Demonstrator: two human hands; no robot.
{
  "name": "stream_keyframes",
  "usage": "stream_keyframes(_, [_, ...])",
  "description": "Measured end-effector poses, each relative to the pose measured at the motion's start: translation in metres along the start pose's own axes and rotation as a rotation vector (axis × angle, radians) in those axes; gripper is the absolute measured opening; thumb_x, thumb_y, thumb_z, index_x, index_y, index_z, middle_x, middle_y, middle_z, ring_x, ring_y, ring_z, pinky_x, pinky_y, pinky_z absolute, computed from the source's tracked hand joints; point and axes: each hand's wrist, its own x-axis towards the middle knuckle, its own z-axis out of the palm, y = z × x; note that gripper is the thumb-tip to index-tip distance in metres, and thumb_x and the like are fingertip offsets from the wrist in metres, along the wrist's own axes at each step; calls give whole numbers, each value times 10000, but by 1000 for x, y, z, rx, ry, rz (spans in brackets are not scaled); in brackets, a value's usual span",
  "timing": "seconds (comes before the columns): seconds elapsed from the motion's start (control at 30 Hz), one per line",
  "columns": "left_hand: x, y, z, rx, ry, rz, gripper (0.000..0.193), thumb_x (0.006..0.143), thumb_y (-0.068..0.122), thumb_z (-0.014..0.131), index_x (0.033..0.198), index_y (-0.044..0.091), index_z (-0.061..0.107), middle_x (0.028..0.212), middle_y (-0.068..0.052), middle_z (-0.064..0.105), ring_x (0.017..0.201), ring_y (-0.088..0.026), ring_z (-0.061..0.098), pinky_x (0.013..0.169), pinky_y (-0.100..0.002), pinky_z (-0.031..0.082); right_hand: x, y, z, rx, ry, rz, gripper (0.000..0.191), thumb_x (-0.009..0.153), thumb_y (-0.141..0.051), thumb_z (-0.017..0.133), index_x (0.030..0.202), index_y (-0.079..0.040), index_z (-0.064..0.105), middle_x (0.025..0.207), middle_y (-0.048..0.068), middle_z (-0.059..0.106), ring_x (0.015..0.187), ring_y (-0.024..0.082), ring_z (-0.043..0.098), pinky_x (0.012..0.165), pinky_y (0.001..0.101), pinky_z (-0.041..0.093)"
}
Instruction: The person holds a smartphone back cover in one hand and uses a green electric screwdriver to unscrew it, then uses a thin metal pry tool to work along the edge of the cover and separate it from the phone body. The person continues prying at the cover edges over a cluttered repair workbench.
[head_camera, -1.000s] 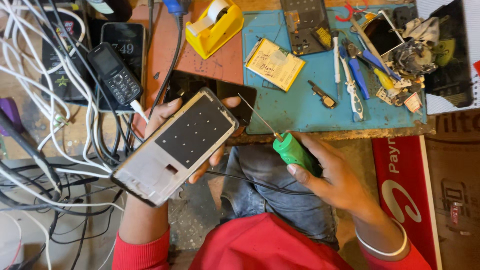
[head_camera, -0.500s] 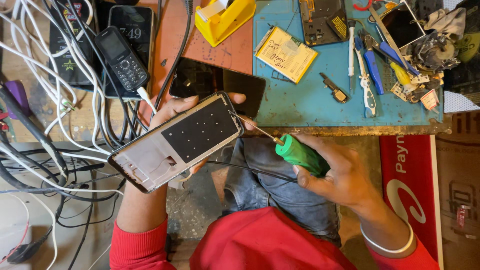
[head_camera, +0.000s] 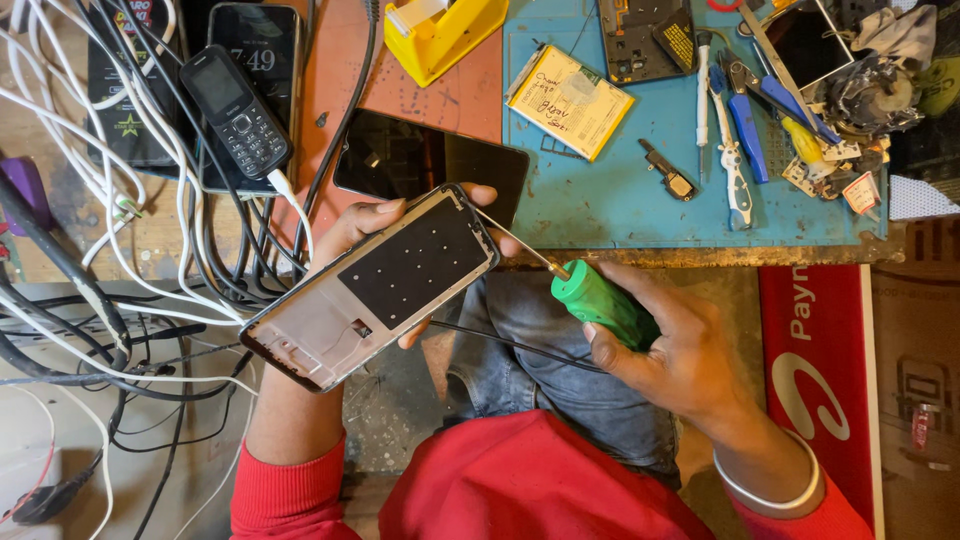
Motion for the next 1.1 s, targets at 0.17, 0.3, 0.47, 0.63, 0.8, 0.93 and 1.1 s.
stream_keyframes(0.17, [2,-9,1,38,59,86,723,1061,339,471,1647,-41,283,1447,-412,495,971,-300,762,596,-306,630,1,-2,4,35,24,35,541,890,-283,779,1334,-18,621,974,118,762,840,169,763,748,313,590])
stream_keyframes(0.3, [7,-13,1,75,32,132,709,1068,352,475,1627,-47,301,1448,-423,483,954,-304,753,604,-335,635,2,-2,5,59,23,82,538,882,-284,777,1329,-23,631,942,107,765,805,154,756,722,302,587])
stream_keyframes(0.47, [14,-18,-2,-139,-35,104,687,1051,324,489,1615,-23,304,1523,-461,383,1147,-392,711,655,-402,653,2,0,5,94,28,88,551,892,-288,772,1341,-9,618,968,99,768,827,145,753,748,295,593])
stream_keyframes(0.63, [18,-22,-4,-154,-60,127,687,1064,320,498,1627,-20,301,1559,-461,331,1181,-414,690,699,-418,659,3,2,6,83,49,65,541,896,-282,773,1337,-7,622,1004,106,764,864,148,754,767,297,588])
stream_keyframes(0.8, [19,-27,-3,-205,-40,122,692,1057,329,495,1629,-11,305,1548,-446,358,1169,-409,698,701,-404,659,2,2,7,124,40,95,542,896,-272,768,1342,0,621,1009,101,762,857,144,740,772,293,583])
stream_keyframes(0.93, [20,-28,-5,-189,-51,128,691,1066,327,496,1633,-20,310,1542,-447,379,1113,-397,722,699,-395,658,0,3,7,150,40,117,556,897,-270,767,1352,11,613,1020,100,764,867,142,736,779,290,583])
stream_keyframes(1.1, [22,-29,-8,-177,-124,140,649,1119,339,491,1622,-29,311,1506,-425,399,1025,-369,743,686,-370,654,1,3,7,131,51,103,547,892,-257,772,1333,25,615,1047,120,760,902,150,744,796,290,583])
